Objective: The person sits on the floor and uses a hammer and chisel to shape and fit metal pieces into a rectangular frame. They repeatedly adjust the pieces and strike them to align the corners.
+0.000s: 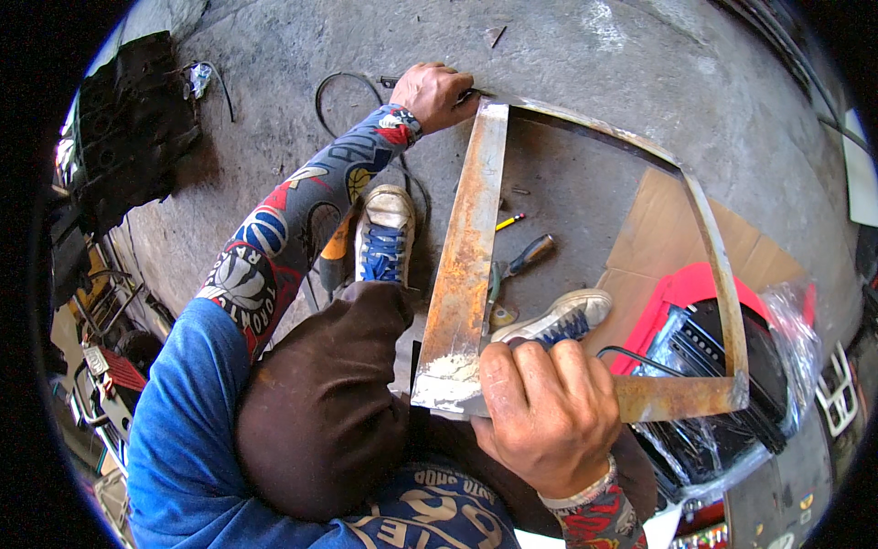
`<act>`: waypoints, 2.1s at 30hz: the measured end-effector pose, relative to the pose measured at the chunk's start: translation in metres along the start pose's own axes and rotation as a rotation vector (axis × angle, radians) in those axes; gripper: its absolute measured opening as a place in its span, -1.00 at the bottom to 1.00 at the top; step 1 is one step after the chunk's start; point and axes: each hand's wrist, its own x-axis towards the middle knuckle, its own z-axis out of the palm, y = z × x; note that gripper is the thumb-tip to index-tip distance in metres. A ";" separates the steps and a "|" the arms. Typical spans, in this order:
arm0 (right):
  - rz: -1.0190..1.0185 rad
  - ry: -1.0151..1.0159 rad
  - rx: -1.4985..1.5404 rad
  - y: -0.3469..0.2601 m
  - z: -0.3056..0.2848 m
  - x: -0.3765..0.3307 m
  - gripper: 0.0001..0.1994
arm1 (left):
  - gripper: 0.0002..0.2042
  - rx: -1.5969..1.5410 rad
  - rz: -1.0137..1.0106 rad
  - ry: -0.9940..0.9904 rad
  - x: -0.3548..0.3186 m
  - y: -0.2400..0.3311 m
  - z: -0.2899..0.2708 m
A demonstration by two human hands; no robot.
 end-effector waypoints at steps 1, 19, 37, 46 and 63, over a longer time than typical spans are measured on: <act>-0.009 0.001 -0.012 0.000 0.000 0.000 -0.52 | -0.75 0.003 -0.011 -0.027 0.000 0.000 0.000; 0.010 0.004 0.002 -0.002 -0.004 0.005 -0.64 | -0.75 -0.020 -0.002 -0.032 0.000 -0.002 0.002; 0.005 0.010 -0.014 0.000 -0.002 0.004 -0.62 | -0.76 -0.004 0.005 -0.020 0.000 -0.001 0.003; 0.001 0.025 -0.017 0.000 0.000 0.004 -0.64 | -0.77 -0.017 0.018 0.008 0.000 -0.003 0.004; 0.011 0.022 -0.007 0.000 -0.003 0.005 -0.66 | -0.73 -0.044 -0.050 0.038 -0.001 0.005 -0.006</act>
